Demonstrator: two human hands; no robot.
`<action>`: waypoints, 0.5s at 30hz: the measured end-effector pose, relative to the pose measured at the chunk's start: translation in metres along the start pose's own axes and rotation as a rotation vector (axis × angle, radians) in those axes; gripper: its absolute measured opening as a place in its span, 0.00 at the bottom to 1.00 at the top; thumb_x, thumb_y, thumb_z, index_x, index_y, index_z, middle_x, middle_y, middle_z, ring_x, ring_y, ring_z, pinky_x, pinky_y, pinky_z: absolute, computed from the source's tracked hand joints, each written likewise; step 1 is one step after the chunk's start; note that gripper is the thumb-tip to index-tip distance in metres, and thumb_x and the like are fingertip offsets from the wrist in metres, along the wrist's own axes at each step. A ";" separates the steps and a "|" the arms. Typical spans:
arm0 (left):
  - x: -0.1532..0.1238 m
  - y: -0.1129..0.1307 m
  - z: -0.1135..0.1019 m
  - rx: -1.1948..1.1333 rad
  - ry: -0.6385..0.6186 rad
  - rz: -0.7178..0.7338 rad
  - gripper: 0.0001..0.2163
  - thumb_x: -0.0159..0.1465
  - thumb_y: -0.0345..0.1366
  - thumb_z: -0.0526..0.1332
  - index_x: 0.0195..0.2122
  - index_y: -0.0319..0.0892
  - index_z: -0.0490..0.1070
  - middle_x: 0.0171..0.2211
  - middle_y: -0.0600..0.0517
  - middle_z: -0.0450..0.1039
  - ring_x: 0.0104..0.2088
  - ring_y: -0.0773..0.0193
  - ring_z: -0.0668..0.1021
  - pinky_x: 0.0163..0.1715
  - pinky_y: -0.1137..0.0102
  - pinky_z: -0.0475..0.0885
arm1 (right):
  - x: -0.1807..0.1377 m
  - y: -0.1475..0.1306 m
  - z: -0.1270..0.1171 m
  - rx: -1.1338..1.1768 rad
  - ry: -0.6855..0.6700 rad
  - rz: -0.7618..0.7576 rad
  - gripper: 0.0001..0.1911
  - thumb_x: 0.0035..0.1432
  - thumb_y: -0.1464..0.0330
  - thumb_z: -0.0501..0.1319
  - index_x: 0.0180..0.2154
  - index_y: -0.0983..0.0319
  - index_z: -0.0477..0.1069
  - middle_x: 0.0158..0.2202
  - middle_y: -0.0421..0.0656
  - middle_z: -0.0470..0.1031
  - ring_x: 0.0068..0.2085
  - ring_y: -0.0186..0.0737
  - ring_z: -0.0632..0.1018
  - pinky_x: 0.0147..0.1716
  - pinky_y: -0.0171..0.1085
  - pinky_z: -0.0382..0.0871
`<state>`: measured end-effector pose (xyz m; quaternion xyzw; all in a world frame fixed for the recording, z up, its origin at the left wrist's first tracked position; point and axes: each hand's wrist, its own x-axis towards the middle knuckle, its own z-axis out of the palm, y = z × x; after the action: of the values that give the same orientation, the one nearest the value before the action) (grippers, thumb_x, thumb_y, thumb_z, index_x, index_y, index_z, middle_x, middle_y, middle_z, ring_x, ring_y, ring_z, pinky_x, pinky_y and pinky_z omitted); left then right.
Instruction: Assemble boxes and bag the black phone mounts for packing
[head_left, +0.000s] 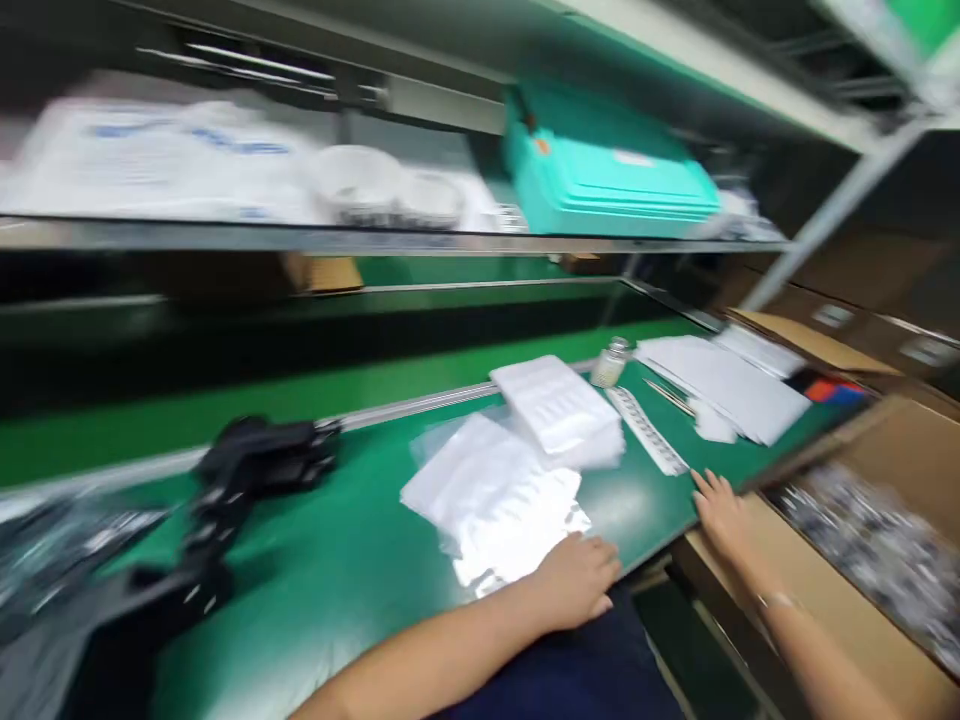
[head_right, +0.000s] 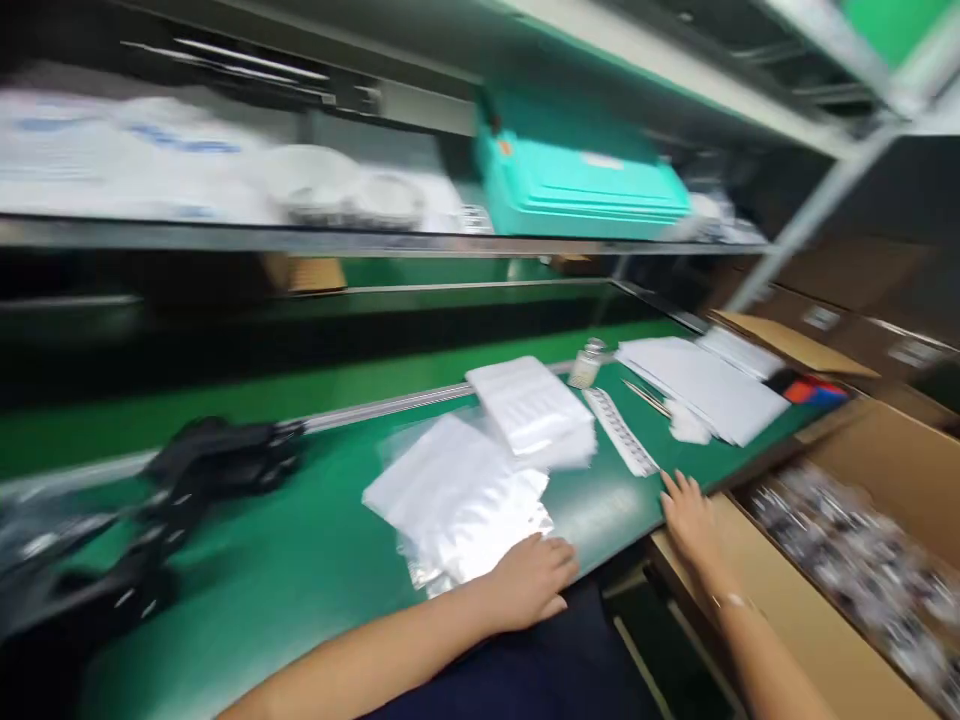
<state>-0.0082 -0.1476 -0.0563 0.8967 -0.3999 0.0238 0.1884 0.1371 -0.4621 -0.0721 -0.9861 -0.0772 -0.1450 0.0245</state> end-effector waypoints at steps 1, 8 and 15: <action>-0.002 0.001 -0.003 -0.024 -0.016 -0.039 0.22 0.63 0.43 0.61 0.55 0.38 0.65 0.58 0.40 0.68 0.58 0.49 0.71 0.54 0.53 0.69 | 0.002 -0.010 -0.006 0.053 -0.052 0.022 0.28 0.63 0.63 0.41 0.58 0.63 0.65 0.61 0.56 0.66 0.62 0.58 0.65 0.56 0.60 0.60; -0.008 -0.011 0.003 -0.018 -0.075 -0.058 0.22 0.63 0.34 0.58 0.59 0.43 0.64 0.62 0.42 0.65 0.60 0.48 0.69 0.58 0.50 0.66 | -0.008 -0.028 -0.025 0.194 -0.128 0.210 0.26 0.67 0.62 0.46 0.63 0.63 0.59 0.67 0.50 0.56 0.68 0.51 0.56 0.63 0.55 0.50; -0.015 -0.024 0.022 0.208 0.140 0.120 0.21 0.66 0.39 0.54 0.60 0.46 0.64 0.58 0.46 0.70 0.53 0.53 0.77 0.48 0.59 0.77 | -0.099 0.084 -0.044 0.139 -0.063 0.339 0.30 0.64 0.61 0.52 0.63 0.68 0.58 0.65 0.58 0.59 0.66 0.56 0.59 0.63 0.58 0.50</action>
<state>-0.0030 -0.1302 -0.0878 0.8820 -0.4340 0.1389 0.1202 0.0445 -0.5626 -0.0610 -0.9850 0.0796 -0.1023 0.1142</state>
